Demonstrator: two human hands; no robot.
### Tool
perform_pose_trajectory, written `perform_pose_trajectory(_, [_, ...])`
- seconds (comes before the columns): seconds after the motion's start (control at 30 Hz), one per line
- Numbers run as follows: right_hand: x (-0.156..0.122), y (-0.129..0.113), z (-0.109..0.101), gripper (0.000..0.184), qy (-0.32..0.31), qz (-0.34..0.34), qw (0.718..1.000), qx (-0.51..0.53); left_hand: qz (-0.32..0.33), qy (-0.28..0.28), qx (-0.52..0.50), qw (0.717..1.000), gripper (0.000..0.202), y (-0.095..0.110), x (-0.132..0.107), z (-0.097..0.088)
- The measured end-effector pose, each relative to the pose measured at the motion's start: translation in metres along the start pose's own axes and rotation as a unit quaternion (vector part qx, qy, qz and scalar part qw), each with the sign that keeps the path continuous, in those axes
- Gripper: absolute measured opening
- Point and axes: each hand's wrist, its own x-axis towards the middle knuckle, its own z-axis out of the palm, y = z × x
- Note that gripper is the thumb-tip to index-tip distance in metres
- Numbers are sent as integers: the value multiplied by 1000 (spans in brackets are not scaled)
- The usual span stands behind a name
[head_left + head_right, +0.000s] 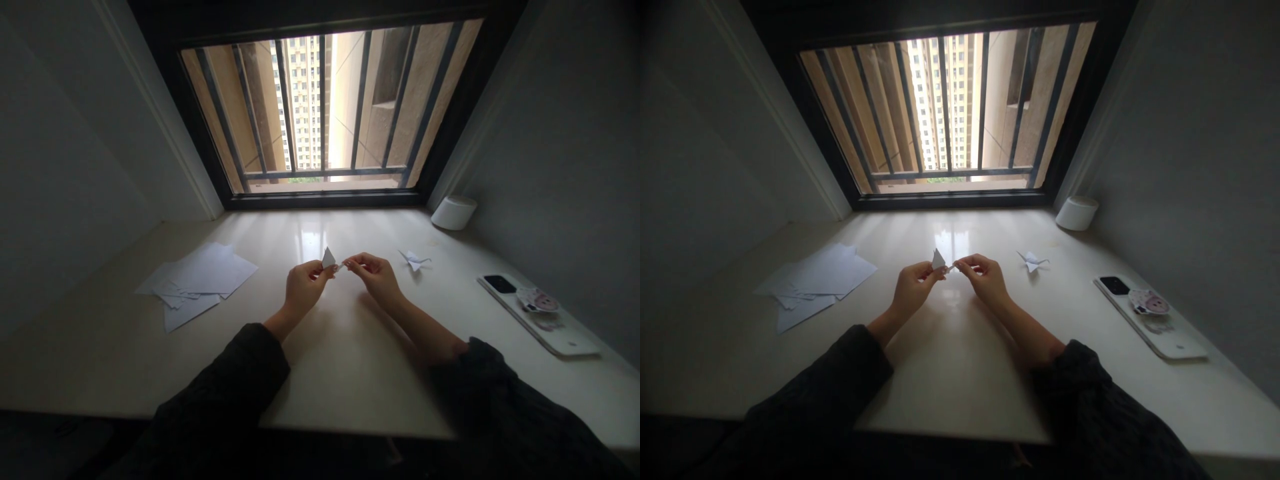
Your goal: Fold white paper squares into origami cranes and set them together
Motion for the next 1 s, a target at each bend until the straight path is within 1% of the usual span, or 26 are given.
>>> perform_pose_trajectory(0.07, [1,-1,-1,26,2,14,999,31,-10,3,-14,1000,31,-1,1,0])
perform_pose_trajectory(0.13, [2,-1,-3,25,16,20,998,50,-21,9,-28,999,30,-1,2,0])
perform_pose_trajectory(0.23, [3,-1,-5,25,36,15,998,51,-35,15,-58,998,28,-1,4,-2])
perform_pose_trajectory(0.33, [3,0,-5,25,34,-13,999,28,-40,17,-71,996,27,-1,5,-2])
perform_pose_trajectory(0.47, [2,-2,-4,24,22,-52,998,-19,-38,14,-63,997,28,-2,4,-2])
perform_pose_trajectory(0.67, [-1,-6,-3,19,4,-107,991,-76,-39,10,-58,997,30,-1,3,0])
perform_pose_trajectory(0.83, [-2,-6,-1,18,-9,-142,984,-103,-36,4,-45,998,30,0,3,0])
perform_pose_trajectory(1.0, [-2,-9,-2,17,-2,-168,979,-115,-30,5,-34,999,30,2,2,0])
